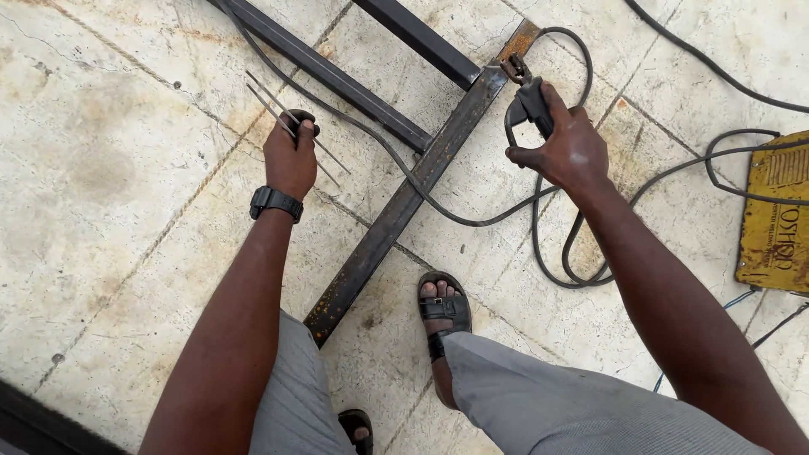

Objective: The recorder is welding metal bars together to form a frame.

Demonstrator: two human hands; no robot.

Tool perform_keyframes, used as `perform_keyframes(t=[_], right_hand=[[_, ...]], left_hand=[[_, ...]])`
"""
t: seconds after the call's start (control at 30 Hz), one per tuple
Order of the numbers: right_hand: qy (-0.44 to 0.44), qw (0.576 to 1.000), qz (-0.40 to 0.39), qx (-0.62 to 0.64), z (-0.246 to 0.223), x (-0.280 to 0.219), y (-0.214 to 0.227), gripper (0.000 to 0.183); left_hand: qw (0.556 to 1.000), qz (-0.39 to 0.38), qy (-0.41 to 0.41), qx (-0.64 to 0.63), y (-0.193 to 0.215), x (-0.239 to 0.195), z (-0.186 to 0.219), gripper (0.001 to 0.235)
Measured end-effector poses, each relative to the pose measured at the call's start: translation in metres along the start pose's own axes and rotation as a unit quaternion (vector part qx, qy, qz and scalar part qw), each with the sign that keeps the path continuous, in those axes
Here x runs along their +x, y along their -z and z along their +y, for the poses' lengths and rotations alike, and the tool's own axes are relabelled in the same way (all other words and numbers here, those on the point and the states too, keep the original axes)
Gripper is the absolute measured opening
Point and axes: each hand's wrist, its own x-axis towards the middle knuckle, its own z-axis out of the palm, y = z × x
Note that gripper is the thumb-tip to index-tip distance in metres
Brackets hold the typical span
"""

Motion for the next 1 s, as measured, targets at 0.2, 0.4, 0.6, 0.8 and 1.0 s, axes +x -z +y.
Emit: perform_keyframes(t=[0.2, 0.4, 0.6, 0.8, 1.0], right_hand=[[-0.005, 1.000, -0.011, -0.017, -0.008, -0.002, 0.001, 0.124], [0.019, 1.000, 0.009, -0.016, 0.003, 0.003, -0.009, 0.124], [0.013, 1.000, 0.000, -0.025, -0.003, -0.004, -0.004, 0.124], [0.059, 0.996, 0.055, -0.049, 0.010, 0.007, -0.017, 0.127], [0.001, 1.000, -0.006, -0.023, -0.008, -0.005, -0.002, 0.123]], left_hand=[[1.000, -0.008, 0.009, -0.002, 0.002, 0.002, 0.002, 0.017], [0.999, -0.023, 0.024, 0.038, -0.001, -0.002, 0.017, 0.020], [0.999, -0.012, 0.011, 0.035, -0.004, -0.001, 0.010, 0.021], [0.999, -0.004, 0.007, 0.031, -0.004, 0.000, 0.009, 0.021], [0.999, -0.003, -0.001, 0.032, -0.004, 0.001, 0.007, 0.022]])
